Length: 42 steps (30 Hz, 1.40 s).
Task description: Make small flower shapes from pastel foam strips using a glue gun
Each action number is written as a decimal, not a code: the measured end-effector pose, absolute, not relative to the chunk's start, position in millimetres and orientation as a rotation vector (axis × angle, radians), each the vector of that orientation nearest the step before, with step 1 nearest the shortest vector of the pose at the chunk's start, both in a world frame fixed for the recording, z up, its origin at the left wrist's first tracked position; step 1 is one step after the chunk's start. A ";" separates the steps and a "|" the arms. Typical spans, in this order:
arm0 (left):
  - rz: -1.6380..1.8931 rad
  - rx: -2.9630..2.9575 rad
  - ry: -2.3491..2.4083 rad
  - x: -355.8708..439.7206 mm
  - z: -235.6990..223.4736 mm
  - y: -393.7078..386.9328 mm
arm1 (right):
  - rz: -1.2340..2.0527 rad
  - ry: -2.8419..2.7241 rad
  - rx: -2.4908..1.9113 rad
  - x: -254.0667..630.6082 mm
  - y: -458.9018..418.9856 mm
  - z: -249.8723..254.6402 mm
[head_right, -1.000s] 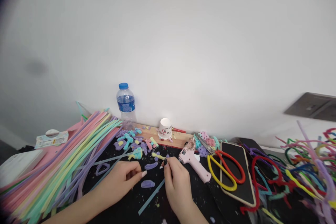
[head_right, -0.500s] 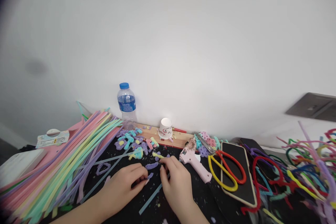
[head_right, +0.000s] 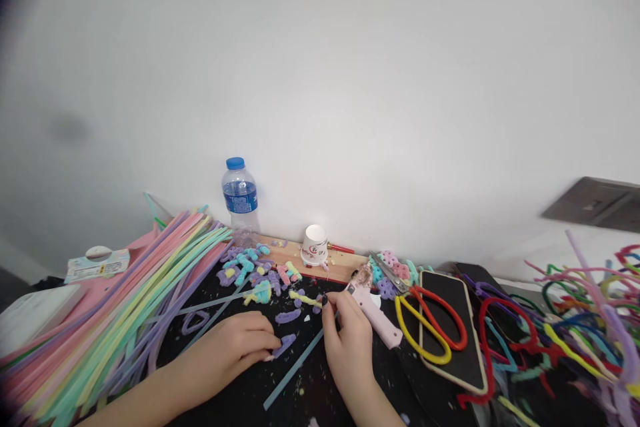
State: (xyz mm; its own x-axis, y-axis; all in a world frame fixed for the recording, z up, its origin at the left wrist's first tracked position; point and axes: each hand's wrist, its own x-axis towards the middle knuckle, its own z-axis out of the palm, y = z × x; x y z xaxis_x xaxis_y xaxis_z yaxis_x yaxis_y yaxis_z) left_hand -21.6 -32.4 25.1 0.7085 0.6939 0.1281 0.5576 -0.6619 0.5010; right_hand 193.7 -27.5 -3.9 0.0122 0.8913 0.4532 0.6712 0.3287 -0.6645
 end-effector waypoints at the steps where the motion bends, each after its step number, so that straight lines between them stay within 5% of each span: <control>1: 0.437 2.516 0.944 -21.7 24.1 -31.9 | 0.325 -1.718 -1.412 194.0 -27.1 -3.9; 42: 0.489 2.651 0.985 -6.2 14.8 -37.6 | 0.277 -2.219 -1.335 181.7 -24.3 -1.4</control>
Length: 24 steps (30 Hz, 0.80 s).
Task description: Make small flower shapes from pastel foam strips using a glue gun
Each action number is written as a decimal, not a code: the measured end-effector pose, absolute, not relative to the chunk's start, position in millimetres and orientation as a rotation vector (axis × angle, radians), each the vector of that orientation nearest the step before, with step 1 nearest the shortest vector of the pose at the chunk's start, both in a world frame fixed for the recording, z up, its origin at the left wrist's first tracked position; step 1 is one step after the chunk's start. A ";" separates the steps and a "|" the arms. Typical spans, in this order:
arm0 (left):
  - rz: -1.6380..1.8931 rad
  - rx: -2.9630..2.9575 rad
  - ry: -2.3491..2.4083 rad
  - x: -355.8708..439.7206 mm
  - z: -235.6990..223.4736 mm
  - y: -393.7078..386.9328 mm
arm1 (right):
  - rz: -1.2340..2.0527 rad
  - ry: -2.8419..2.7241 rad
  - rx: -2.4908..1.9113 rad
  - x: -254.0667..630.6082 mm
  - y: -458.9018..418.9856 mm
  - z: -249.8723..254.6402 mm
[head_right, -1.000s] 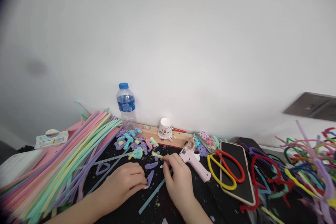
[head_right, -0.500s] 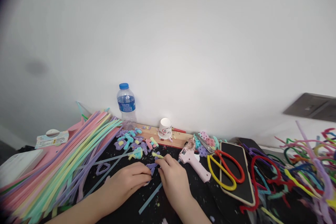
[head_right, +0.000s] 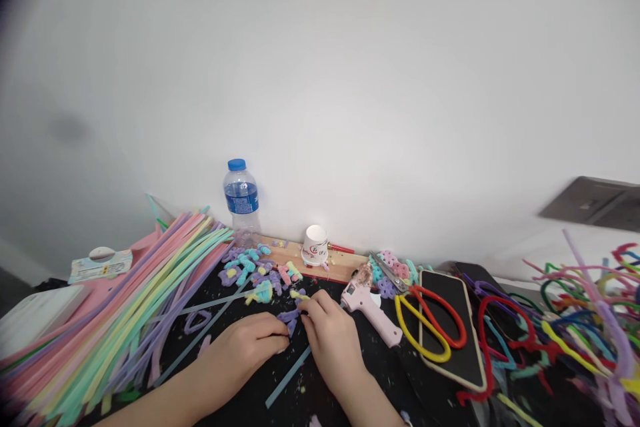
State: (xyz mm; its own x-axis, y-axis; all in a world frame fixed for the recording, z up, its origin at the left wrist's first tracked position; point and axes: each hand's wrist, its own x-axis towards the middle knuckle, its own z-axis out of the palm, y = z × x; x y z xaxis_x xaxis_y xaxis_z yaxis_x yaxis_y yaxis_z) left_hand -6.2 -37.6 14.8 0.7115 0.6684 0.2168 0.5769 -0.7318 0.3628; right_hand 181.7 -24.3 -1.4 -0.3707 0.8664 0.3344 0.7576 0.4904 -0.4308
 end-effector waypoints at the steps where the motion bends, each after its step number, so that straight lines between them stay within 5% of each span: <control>1: 0.487 2.667 0.990 -6.3 14.0 -37.6 | 0.292 -2.213 -1.325 182.1 -24.7 -1.9; 24: 0.555 2.715 1.148 -3.4 9.5 -37.9 | 0.233 -2.282 -1.361 182.1 -25.3 -5.2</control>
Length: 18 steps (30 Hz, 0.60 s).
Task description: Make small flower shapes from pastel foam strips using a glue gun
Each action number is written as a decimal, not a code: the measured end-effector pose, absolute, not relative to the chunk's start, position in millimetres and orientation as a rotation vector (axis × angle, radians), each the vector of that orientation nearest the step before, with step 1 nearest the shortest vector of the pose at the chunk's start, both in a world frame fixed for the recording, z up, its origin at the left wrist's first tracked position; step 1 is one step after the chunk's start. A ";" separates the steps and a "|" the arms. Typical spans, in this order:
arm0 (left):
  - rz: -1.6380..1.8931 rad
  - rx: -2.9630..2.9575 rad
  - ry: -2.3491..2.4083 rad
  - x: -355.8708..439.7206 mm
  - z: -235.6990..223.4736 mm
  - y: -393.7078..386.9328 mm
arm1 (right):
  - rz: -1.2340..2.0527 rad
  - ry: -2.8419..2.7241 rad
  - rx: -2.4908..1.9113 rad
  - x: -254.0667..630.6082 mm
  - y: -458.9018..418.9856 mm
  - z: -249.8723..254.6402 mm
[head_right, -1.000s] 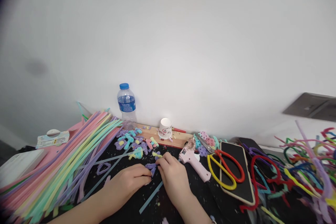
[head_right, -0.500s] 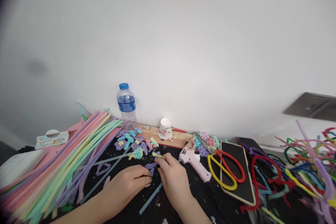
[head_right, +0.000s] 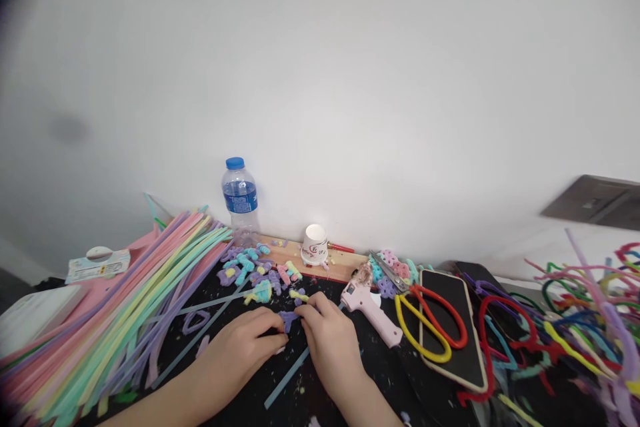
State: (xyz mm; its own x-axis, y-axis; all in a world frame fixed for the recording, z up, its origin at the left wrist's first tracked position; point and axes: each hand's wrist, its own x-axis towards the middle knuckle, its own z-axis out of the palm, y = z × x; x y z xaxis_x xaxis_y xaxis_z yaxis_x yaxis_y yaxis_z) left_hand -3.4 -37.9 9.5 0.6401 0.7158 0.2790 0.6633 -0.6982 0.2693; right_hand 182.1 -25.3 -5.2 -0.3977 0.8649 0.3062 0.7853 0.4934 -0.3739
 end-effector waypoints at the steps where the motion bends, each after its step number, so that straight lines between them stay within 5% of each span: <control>1: 0.567 2.717 1.149 -3.8 10.6 -37.9 | 0.233 -2.282 -1.363 182.0 -25.0 -5.0; 18: 0.582 2.697 1.041 -7.7 14.3 -35.2 | 0.197 -2.300 -1.389 180.4 -25.0 -5.0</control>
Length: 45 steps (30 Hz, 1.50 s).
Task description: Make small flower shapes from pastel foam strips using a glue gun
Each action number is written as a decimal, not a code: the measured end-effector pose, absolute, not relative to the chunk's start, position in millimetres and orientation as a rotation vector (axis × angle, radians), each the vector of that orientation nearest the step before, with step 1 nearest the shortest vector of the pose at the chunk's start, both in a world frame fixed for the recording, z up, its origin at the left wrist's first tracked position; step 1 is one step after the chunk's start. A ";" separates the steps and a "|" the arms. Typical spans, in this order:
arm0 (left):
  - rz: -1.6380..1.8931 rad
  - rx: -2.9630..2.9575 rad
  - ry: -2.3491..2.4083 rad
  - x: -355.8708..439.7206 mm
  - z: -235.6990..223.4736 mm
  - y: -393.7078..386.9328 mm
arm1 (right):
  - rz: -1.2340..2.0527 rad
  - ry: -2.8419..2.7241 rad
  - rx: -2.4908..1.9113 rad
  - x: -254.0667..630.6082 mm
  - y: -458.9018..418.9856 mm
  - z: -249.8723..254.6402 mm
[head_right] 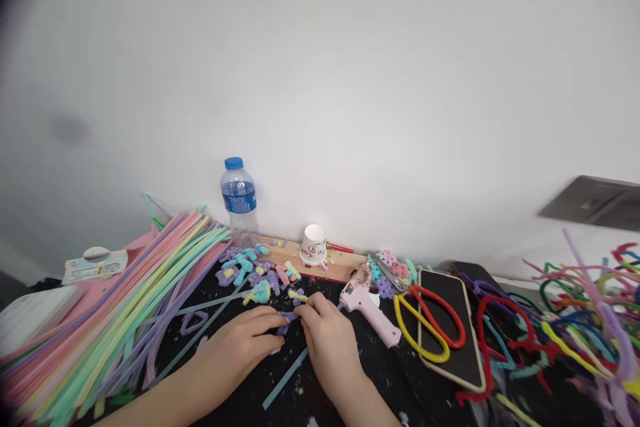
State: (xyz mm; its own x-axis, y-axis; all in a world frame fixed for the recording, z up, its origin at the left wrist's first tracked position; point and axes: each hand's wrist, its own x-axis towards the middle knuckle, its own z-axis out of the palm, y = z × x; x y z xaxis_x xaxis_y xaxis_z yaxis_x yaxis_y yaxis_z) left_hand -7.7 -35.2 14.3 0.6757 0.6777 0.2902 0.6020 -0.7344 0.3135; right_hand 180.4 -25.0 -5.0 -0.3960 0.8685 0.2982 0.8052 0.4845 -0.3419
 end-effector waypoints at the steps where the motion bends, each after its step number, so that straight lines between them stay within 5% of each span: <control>1: 0.582 2.698 1.040 -8.2 14.0 -34.9 | 0.195 -2.300 -1.390 180.4 -24.9 -5.1; 14: 0.610 2.689 0.985 -9.4 14.3 -34.2 | 0.248 -1.990 -1.279 185.2 -27.1 -1.9; 28: 0.621 2.706 0.989 -10.9 9.9 -35.0 | -0.077 -1.932 -1.297 203.0 -32.1 5.3; 36: 0.659 2.679 1.044 -11.6 15.7 -39.7 | -0.456 -1.925 -1.841 234.2 -35.1 8.4; 45: 0.714 2.687 1.002 -13.6 15.3 -38.4 | -0.424 -1.871 -2.114 243.0 -37.8 1.1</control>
